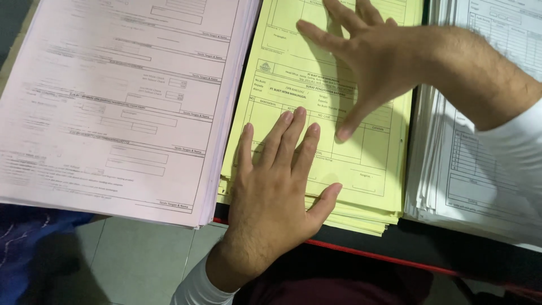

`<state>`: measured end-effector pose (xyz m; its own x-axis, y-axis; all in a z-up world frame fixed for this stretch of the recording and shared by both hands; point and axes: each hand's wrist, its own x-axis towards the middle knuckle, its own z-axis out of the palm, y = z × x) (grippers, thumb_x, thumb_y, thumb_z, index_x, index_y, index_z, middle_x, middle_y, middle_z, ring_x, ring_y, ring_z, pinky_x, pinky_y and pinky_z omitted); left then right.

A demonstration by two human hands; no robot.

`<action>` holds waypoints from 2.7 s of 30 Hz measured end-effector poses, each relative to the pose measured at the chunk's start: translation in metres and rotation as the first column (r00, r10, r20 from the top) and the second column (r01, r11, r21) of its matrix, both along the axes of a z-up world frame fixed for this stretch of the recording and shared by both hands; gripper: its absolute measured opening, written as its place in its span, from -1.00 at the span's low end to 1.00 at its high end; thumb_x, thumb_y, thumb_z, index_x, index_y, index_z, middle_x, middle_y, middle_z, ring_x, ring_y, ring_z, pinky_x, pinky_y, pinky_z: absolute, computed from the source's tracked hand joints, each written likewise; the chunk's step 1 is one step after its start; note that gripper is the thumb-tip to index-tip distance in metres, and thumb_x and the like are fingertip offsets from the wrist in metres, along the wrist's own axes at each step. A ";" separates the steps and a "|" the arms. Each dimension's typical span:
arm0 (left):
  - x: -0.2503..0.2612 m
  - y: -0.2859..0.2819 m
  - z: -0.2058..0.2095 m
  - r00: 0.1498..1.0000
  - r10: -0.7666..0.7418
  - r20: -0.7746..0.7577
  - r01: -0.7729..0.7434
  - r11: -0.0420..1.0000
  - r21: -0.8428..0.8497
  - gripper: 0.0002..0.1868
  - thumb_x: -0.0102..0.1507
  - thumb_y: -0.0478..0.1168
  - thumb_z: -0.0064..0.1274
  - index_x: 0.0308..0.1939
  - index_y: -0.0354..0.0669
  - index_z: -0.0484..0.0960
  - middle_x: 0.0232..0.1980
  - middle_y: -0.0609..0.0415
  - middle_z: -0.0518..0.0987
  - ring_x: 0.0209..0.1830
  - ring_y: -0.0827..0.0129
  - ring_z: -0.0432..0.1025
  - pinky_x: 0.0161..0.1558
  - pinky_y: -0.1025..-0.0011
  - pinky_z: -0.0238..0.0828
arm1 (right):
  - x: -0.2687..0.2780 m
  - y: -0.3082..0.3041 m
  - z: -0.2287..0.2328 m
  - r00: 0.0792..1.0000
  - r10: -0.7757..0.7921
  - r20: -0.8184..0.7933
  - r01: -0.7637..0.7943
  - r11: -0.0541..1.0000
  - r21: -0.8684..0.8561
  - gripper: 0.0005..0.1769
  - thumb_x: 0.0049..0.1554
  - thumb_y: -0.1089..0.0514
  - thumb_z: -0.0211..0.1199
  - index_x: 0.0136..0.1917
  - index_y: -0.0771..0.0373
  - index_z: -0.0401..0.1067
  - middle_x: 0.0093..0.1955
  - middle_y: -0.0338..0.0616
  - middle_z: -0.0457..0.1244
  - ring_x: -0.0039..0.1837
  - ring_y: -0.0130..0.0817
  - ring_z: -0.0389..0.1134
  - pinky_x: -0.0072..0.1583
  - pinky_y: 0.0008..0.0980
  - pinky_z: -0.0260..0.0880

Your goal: Sorting and organizing stacks of colored and white documents on a desk

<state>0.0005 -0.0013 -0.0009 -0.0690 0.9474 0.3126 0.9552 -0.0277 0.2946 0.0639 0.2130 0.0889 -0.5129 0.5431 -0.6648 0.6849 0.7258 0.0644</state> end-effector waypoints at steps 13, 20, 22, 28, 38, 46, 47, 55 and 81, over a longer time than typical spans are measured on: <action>-0.001 0.001 0.004 1.000 0.022 -0.009 -0.022 1.000 0.022 -0.14 0.26 0.37 -0.07 0.46 -0.10 0.38 0.56 -0.07 0.30 0.59 0.23 0.14 0.48 -0.38 -0.15 | -0.004 0.040 -0.021 0.986 0.093 -0.139 -0.083 0.993 0.080 0.79 -0.44 -0.54 0.52 0.76 -0.28 -0.56 0.57 0.14 -0.11 0.49 0.16 0.08 0.39 0.05 0.18; 0.001 0.001 0.004 0.998 0.046 -0.032 -0.045 0.999 0.028 -0.13 0.25 0.38 -0.07 0.45 -0.12 0.40 0.57 -0.05 0.29 0.59 0.23 0.12 0.48 -0.34 -0.14 | 0.005 0.014 -0.013 0.991 0.078 -0.104 -0.073 0.996 0.056 0.72 -0.40 -0.53 0.53 0.69 -0.43 -0.59 0.74 -0.14 -0.67 0.71 0.07 -0.66 0.50 0.51 -0.42; 0.001 0.001 0.004 0.998 0.045 -0.036 -0.045 0.999 0.005 -0.11 0.25 0.39 -0.09 0.46 -0.12 0.38 0.58 -0.04 0.26 0.60 0.21 0.09 0.48 -0.34 -0.17 | 0.010 -0.001 -0.010 0.992 0.091 -0.089 -0.088 0.995 0.045 0.78 -0.43 -0.50 0.61 0.69 -0.43 -0.61 0.74 -0.20 -0.74 0.71 0.06 -0.71 0.47 0.58 -0.41; 0.002 0.000 0.002 0.997 0.057 -0.058 -0.059 0.997 -0.040 0.04 0.23 0.50 -0.17 0.52 -0.20 0.25 0.65 -0.10 0.09 0.67 0.20 -0.03 0.52 -0.30 -0.23 | 0.035 -0.039 -0.012 0.983 0.181 -0.030 -0.182 0.983 -0.027 0.90 -0.35 -0.51 0.82 0.69 -0.37 -0.67 0.70 -0.12 -0.91 0.68 0.17 -0.83 0.40 0.61 -0.31; 0.001 0.000 0.000 0.990 0.047 -0.132 -0.062 0.991 -0.115 0.24 0.18 0.69 -0.20 0.62 -0.17 0.03 0.69 -0.15 -0.09 0.71 0.14 -0.20 0.57 -0.24 -0.34 | 0.027 -0.015 -0.008 0.988 0.144 -0.053 -0.149 0.983 -0.107 0.97 -0.38 -0.17 0.97 0.69 -0.46 -0.66 0.68 -0.19 -0.97 0.64 0.04 -0.99 0.46 0.49 -0.61; 0.002 0.000 -0.001 0.980 0.064 -0.189 -0.089 0.988 -0.126 0.27 0.18 0.74 -0.26 0.63 -0.12 -0.02 0.69 -0.14 -0.10 0.72 0.17 -0.19 0.54 -0.28 -0.26 | -0.005 0.011 0.004 1.000 -0.028 0.007 0.028 0.999 0.042 0.85 -0.36 -0.31 0.71 0.71 -0.46 -0.70 0.72 -0.02 -0.33 0.55 0.02 0.06 0.44 0.08 0.21; 0.001 0.000 0.000 0.982 0.066 -0.180 -0.089 0.989 -0.120 0.28 0.17 0.74 -0.23 0.63 -0.14 -0.01 0.69 -0.14 -0.08 0.71 0.17 -0.17 0.53 -0.30 -0.23 | -0.006 0.014 0.001 1.000 0.010 0.019 -0.012 0.997 0.076 0.90 -0.42 -0.37 0.70 0.74 -0.42 -0.70 0.61 0.01 -0.10 0.47 0.00 0.18 0.40 0.00 0.24; 0.001 0.001 0.003 0.974 0.073 -0.213 -0.102 0.987 -0.128 0.29 0.17 0.74 -0.25 0.62 -0.18 0.00 0.69 -0.14 -0.07 0.71 0.18 -0.17 0.52 -0.29 -0.23 | -0.001 -0.011 0.008 0.999 0.012 0.049 -0.014 0.999 0.048 0.95 -0.46 -0.32 0.82 0.67 -0.51 -0.72 0.74 -0.15 -0.73 0.73 -0.01 -0.69 0.55 0.42 -0.32; 0.016 0.030 0.033 0.988 0.050 -0.144 -0.093 0.945 -0.313 -0.27 0.20 0.46 -0.01 0.30 0.21 0.50 0.49 -0.36 0.22 0.52 -0.14 0.05 0.38 -0.38 -0.15 | 0.330 -0.148 -0.008 0.753 0.122 -0.647 0.279 0.831 0.482 -0.20 -0.02 -0.13 0.33 0.47 0.11 0.43 0.58 0.11 0.25 0.55 0.19 0.27 0.57 0.42 0.05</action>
<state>0.0163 0.0284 0.0317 -0.1187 0.9929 0.0069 0.9822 0.1164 0.1474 0.3937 0.0655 0.0808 -0.6310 0.7495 0.2002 0.7565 0.6517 -0.0553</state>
